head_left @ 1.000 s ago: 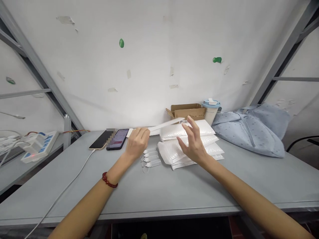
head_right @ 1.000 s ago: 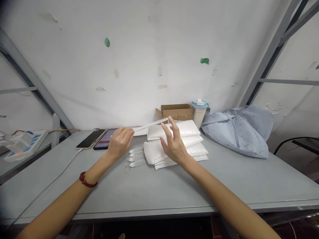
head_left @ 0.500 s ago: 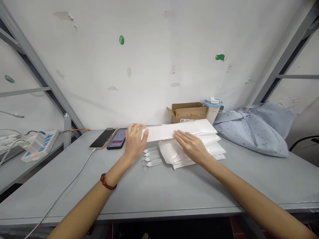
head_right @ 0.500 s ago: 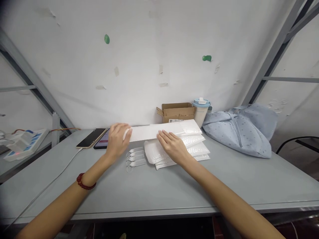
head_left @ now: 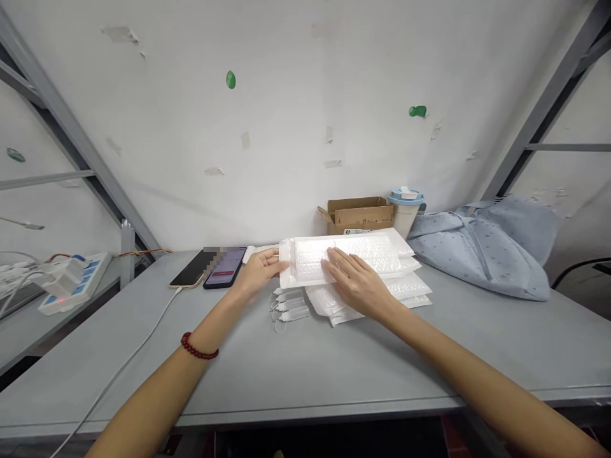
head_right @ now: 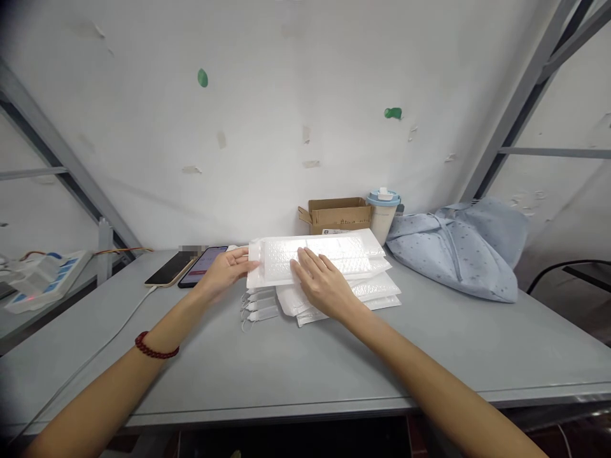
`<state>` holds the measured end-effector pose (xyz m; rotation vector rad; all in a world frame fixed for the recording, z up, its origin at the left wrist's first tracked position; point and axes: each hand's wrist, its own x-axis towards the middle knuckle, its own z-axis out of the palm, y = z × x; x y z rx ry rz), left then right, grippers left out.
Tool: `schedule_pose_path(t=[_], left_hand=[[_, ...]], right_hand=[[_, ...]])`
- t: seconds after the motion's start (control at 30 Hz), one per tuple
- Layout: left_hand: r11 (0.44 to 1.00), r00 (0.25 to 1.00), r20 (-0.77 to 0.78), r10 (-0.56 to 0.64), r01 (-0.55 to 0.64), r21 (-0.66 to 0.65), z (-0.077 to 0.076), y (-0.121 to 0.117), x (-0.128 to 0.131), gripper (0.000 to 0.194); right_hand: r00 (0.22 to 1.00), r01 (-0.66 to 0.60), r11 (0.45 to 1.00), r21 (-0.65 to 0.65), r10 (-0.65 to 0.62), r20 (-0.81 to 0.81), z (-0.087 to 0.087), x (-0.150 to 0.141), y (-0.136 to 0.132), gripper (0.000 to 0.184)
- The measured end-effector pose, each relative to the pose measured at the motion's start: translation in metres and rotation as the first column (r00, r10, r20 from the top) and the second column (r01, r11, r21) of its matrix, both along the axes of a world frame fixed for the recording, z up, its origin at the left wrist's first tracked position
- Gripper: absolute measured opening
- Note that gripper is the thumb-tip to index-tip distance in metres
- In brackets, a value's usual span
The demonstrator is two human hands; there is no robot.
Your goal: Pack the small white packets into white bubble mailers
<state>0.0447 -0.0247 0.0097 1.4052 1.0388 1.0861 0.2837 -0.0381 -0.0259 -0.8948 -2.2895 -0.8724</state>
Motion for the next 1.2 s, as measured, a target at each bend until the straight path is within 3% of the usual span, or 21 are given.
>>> schedule_pose_path(t=[0.13, 0.27, 0.57, 0.7, 0.93, 1.1, 1.2], left_hand=[[0.984, 0.982, -0.063, -0.176, 0.178, 0.023, 0.0, -0.01, 0.009, 0.041], [0.963, 0.956, -0.143, -0.257, 0.265, 0.04, 0.001, -0.019, 0.014, 0.029], [0.98, 0.943, -0.287, -0.172, 0.193, 0.048, 0.002, -0.018, 0.015, 0.028], [0.988, 0.934, -0.339, -0.113, 0.141, 0.058, 0.003, -0.016, 0.013, 0.028], [0.946, 0.903, -0.398, -0.161, 0.256, 0.198, 0.005, -0.022, 0.015, 0.025], [0.951, 0.896, -0.414, -0.161, 0.253, 0.178, 0.005, -0.026, 0.018, 0.023], [0.966, 0.9, -0.415, -0.134, 0.212, 0.147, 0.005, -0.021, 0.016, 0.025]], right_hand=[[0.999, 0.03, 0.993, -0.111, -0.028, 0.018, 0.005, -0.003, -0.009, 0.064], [0.998, 0.059, 0.987, -0.146, -0.059, 0.0, 0.007, -0.004, -0.013, 0.075], [0.996, 0.055, 0.995, -0.081, -0.06, -0.064, 0.006, -0.004, -0.012, 0.069], [0.995, 0.074, 0.99, -0.116, -0.082, -0.06, 0.008, -0.003, -0.013, 0.075], [0.996, 0.082, 0.975, -0.207, -0.075, 0.043, 0.01, -0.001, -0.014, 0.087], [0.999, 0.038, 0.983, -0.179, -0.035, 0.017, 0.011, -0.002, -0.016, 0.087], [1.0, 0.016, 0.99, -0.138, -0.017, -0.007, 0.01, -0.003, -0.016, 0.078]])
